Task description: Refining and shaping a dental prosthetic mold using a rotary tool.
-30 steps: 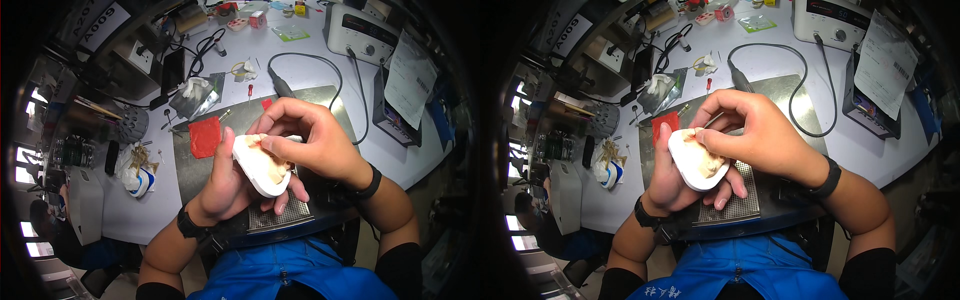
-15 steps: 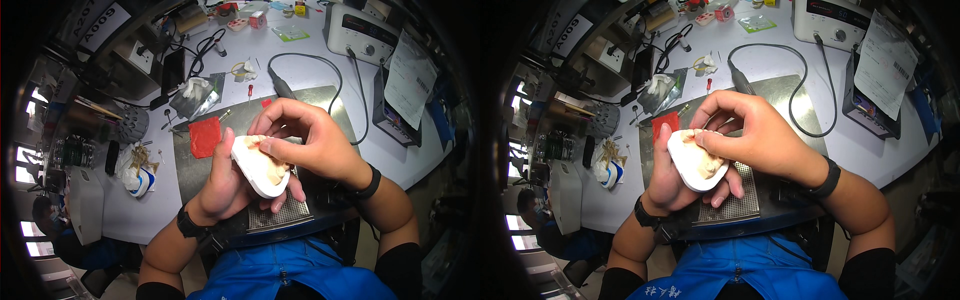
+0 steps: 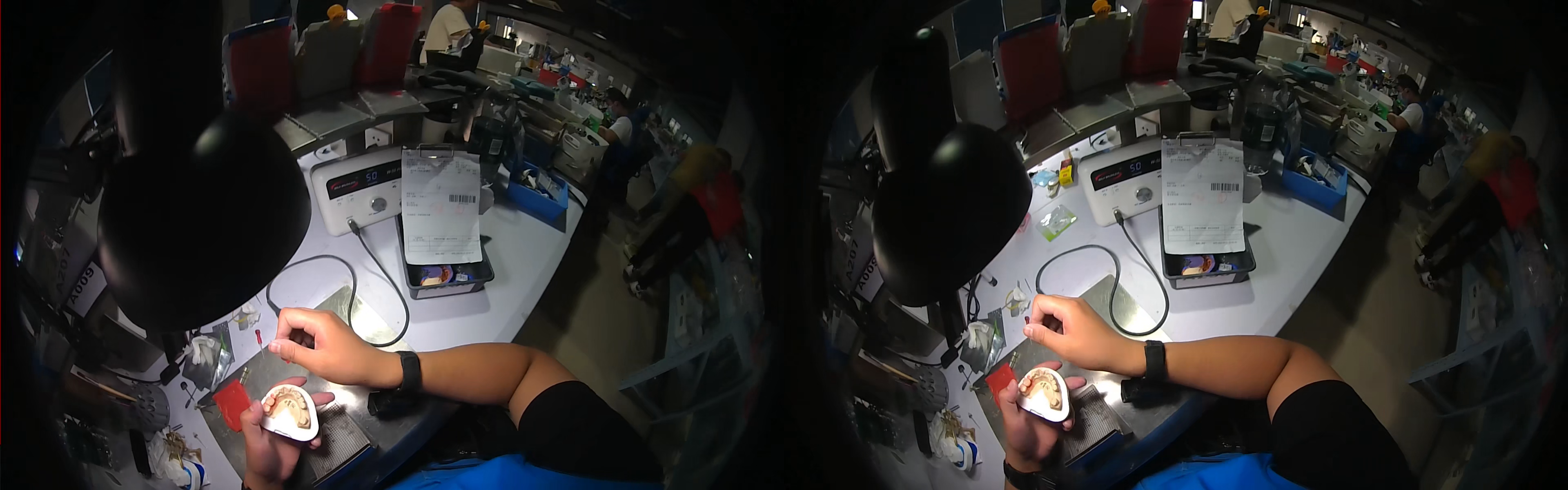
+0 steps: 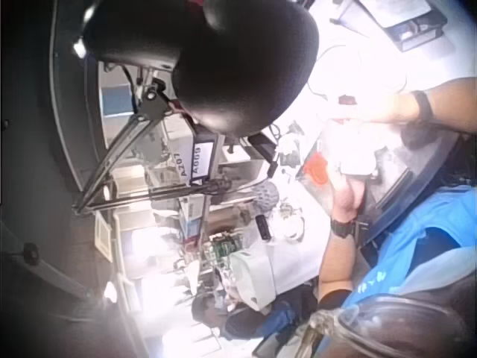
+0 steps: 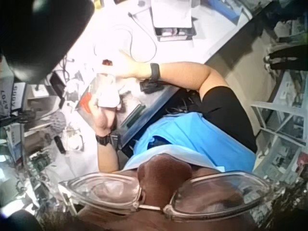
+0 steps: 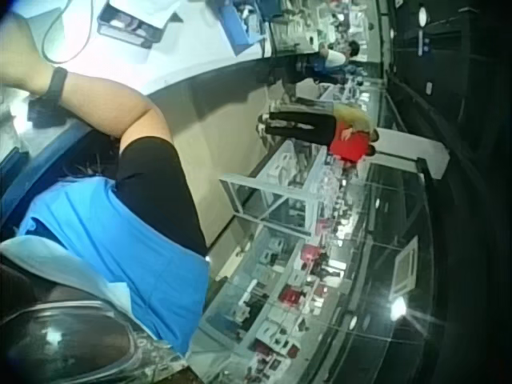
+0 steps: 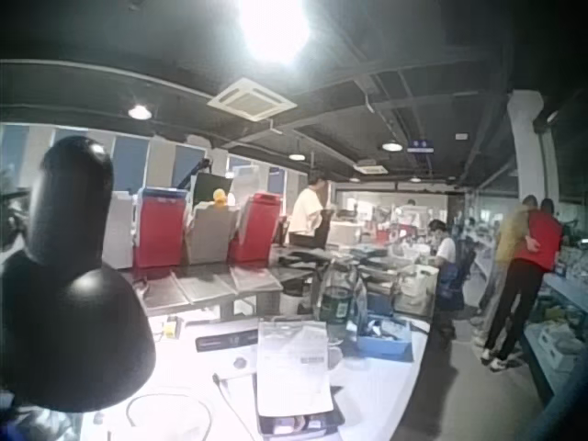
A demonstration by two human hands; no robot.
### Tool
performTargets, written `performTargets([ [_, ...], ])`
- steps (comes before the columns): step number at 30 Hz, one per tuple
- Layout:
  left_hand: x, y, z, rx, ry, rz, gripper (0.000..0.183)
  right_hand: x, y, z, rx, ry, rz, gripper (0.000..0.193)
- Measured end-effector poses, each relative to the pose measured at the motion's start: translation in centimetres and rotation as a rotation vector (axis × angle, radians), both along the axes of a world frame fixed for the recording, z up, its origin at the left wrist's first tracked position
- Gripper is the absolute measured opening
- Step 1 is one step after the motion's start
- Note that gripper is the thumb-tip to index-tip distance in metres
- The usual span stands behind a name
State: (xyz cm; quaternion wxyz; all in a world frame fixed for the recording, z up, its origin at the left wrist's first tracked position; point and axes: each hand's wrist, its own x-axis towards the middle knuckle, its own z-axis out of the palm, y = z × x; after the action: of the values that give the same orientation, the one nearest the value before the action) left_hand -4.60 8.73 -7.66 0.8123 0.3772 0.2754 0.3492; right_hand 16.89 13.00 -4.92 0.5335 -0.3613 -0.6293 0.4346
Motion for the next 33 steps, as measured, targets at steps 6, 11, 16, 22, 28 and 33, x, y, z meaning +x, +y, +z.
performTargets([
  [6, 0.1, -1.4, 1.3, -0.157, 0.054, 0.174, 0.033, 0.4, 0.2, -0.7, 0.273, -0.018, -0.113, 0.033],
  [11, 0.6, -2.2, 1.4, 0.055, 0.121, 0.216, 0.043, 1.9, 0.2, 2.5, 0.438, 0.07, -0.33, 0.037],
  [16, 0.1, -2.8, 1.6, 0.675, 0.411, 0.391, 0.041, 4.9, -3.3, 6.0, 0.381, 0.065, -0.253, 0.04],
  [22, -2.0, -3.8, 4.1, 0.631, 0.211, 0.423, 0.071, 6.9, -10.7, 3.2, 0.302, -0.109, -0.342, 0.04],
  [28, -11.1, -7.2, 3.3, 0.834, 0.061, 0.782, 0.062, 8.3, -16.0, -3.7, 0.133, -0.301, -0.568, 0.037],
  [33, -22.7, -15.8, -0.5, 1.01, 0.44, 1.229, 0.048, 7.5, -17.1, -6.9, 0.37, -0.615, -0.785, 0.031],
])
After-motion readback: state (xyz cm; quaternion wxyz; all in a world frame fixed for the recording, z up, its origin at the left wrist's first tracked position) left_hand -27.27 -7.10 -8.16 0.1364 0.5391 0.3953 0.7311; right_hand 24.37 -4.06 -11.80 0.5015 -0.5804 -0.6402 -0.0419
